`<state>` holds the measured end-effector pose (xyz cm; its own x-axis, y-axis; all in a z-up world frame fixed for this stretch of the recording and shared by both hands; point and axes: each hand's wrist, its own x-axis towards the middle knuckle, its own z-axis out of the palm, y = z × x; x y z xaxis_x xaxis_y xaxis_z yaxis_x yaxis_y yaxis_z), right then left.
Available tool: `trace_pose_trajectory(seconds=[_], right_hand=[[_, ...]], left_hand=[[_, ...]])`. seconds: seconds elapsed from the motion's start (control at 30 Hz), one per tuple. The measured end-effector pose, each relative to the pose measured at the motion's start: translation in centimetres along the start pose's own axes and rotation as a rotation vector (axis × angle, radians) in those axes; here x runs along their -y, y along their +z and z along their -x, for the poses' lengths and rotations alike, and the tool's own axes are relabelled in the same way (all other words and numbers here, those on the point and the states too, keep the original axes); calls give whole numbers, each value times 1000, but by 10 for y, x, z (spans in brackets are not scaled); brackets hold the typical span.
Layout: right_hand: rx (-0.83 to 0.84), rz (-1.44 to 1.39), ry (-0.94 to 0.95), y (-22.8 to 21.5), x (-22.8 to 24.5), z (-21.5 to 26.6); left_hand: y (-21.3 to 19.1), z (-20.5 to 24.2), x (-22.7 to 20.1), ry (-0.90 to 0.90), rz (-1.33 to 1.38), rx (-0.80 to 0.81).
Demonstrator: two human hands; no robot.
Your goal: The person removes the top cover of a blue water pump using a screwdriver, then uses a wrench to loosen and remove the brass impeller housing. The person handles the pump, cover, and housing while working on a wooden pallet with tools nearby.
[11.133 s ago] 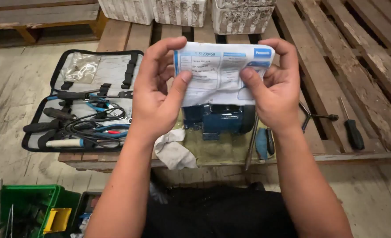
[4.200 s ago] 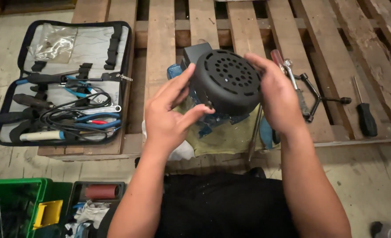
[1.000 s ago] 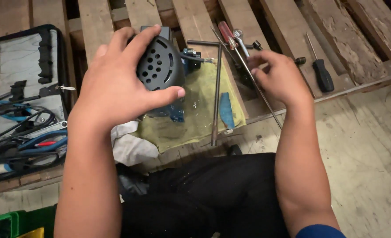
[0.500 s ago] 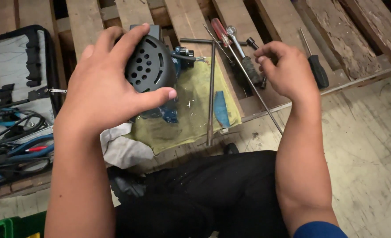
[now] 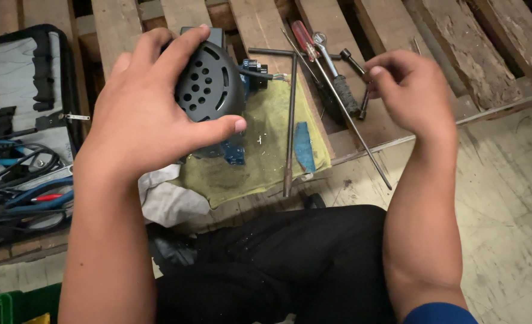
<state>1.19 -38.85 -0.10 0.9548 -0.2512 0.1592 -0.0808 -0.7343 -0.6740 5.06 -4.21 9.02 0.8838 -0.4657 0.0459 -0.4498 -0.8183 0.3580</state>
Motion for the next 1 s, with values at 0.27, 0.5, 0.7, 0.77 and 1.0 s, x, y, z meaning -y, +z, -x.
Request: trace_pose_trajectory(seconds=[0.27,0.5,0.7,0.77,1.0], right_hand=[[578,280,357,46,70,11],[479,189,466,85,58,5],[442,31,706,99,52,-13],[463,-46,740,101,49,-18],[443,-138,740,111,44,-25]], left_hand=[[7,-2,11,73,-8,-70],[5,0,8,59,28,-65],[1,0,4,10,70,-18],[0,1,2,-16,75,-7],[-2,0,3,-18,62,5]])
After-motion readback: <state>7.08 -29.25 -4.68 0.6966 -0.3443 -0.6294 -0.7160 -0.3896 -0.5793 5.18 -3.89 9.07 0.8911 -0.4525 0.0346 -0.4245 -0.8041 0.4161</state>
